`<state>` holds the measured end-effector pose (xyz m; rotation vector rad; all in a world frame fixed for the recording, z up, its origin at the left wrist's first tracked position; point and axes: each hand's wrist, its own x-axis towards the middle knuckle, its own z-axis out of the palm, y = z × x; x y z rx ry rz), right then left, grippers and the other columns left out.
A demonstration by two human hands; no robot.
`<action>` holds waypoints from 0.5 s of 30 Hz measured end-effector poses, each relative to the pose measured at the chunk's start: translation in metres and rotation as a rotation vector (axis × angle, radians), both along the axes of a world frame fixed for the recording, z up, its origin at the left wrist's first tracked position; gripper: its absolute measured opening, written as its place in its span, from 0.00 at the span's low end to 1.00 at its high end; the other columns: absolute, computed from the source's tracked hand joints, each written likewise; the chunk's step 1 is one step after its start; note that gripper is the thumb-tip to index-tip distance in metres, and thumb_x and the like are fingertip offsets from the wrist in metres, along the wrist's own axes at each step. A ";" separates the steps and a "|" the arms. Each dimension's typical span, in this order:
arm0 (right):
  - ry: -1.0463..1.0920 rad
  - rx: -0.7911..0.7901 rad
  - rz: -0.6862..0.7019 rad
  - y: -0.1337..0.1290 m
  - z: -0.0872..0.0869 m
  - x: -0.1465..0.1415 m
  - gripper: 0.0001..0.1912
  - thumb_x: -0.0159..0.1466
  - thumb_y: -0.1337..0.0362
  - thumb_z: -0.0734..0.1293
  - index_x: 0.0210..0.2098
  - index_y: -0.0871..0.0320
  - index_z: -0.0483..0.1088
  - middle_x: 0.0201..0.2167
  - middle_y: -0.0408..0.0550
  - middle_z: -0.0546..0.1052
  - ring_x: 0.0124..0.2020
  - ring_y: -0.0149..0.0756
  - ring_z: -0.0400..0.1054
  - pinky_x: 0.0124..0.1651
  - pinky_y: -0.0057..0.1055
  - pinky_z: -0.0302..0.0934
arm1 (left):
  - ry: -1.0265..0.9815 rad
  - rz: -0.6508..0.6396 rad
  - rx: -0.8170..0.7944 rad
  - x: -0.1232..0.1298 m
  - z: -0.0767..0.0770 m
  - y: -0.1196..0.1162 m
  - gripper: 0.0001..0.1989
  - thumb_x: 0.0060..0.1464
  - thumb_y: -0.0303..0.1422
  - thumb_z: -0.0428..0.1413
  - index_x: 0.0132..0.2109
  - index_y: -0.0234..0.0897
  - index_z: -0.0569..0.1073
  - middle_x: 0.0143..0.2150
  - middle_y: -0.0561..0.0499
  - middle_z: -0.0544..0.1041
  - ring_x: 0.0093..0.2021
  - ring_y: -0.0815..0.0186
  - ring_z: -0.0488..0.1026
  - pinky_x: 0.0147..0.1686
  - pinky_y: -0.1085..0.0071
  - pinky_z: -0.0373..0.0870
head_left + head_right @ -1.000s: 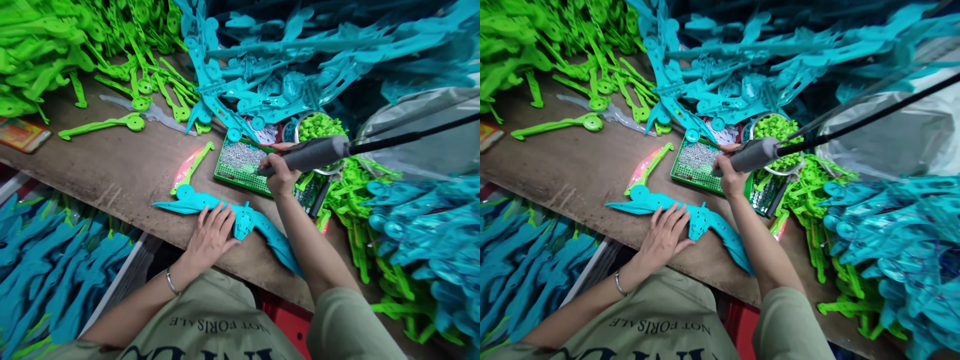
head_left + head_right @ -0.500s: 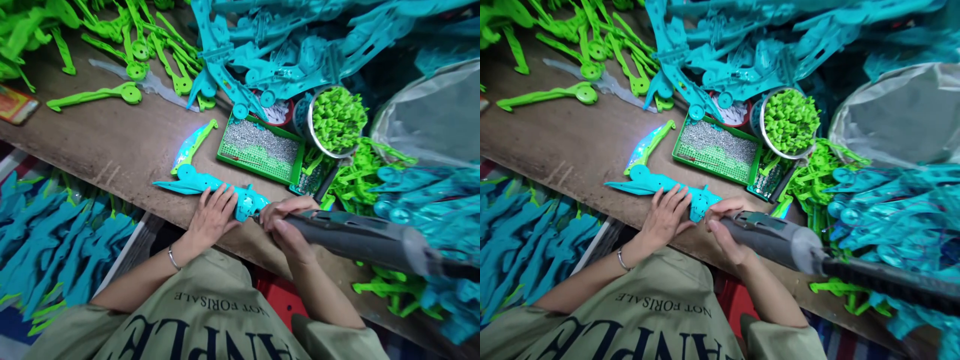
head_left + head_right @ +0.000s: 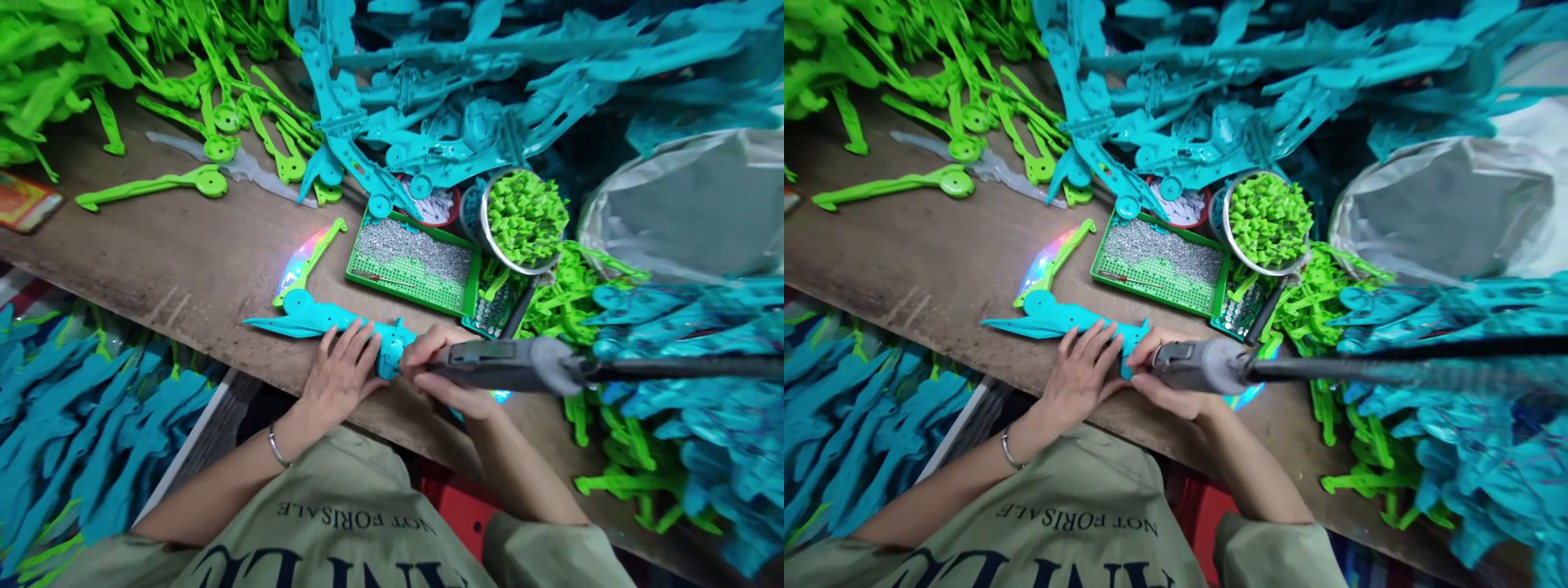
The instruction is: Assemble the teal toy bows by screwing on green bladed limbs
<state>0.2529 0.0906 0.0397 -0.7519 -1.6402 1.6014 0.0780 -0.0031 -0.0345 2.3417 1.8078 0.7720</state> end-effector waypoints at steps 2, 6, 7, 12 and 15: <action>0.155 0.094 -0.030 0.022 0.006 -0.008 0.10 0.61 0.58 0.73 0.41 0.51 0.73 0.19 0.38 0.73 0.18 0.34 0.66 0.25 0.35 0.65 | 0.009 0.007 -0.002 0.000 0.000 0.000 0.31 0.63 0.45 0.60 0.67 0.33 0.69 0.66 0.37 0.73 0.69 0.49 0.66 0.71 0.49 0.54; 0.280 0.330 -0.526 0.075 0.003 -0.034 0.10 0.60 0.55 0.71 0.38 0.48 0.69 0.17 0.33 0.65 0.16 0.34 0.62 0.26 0.36 0.64 | 0.021 -0.002 -0.012 0.000 0.002 -0.001 0.34 0.63 0.45 0.61 0.69 0.33 0.66 0.67 0.35 0.71 0.70 0.48 0.65 0.71 0.47 0.55; 0.243 0.346 -0.583 0.087 -0.001 -0.039 0.10 0.60 0.53 0.70 0.37 0.48 0.67 0.17 0.33 0.64 0.16 0.34 0.61 0.25 0.36 0.63 | 0.020 -0.004 -0.008 0.000 0.003 -0.001 0.33 0.63 0.45 0.61 0.69 0.34 0.66 0.68 0.35 0.70 0.70 0.48 0.64 0.71 0.47 0.55; 0.110 0.325 -0.636 0.116 -0.026 -0.051 0.14 0.60 0.48 0.68 0.37 0.49 0.66 0.18 0.34 0.63 0.17 0.34 0.63 0.26 0.36 0.63 | 0.030 -0.052 0.020 -0.002 0.006 -0.002 0.27 0.66 0.41 0.58 0.68 0.38 0.68 0.69 0.38 0.69 0.71 0.50 0.64 0.72 0.47 0.54; 0.100 0.293 -0.622 0.119 -0.033 -0.052 0.15 0.59 0.47 0.69 0.36 0.50 0.66 0.18 0.34 0.64 0.17 0.33 0.62 0.25 0.36 0.63 | 0.039 -0.104 0.036 -0.003 0.007 -0.001 0.25 0.67 0.36 0.56 0.68 0.37 0.68 0.67 0.40 0.72 0.69 0.54 0.66 0.71 0.51 0.55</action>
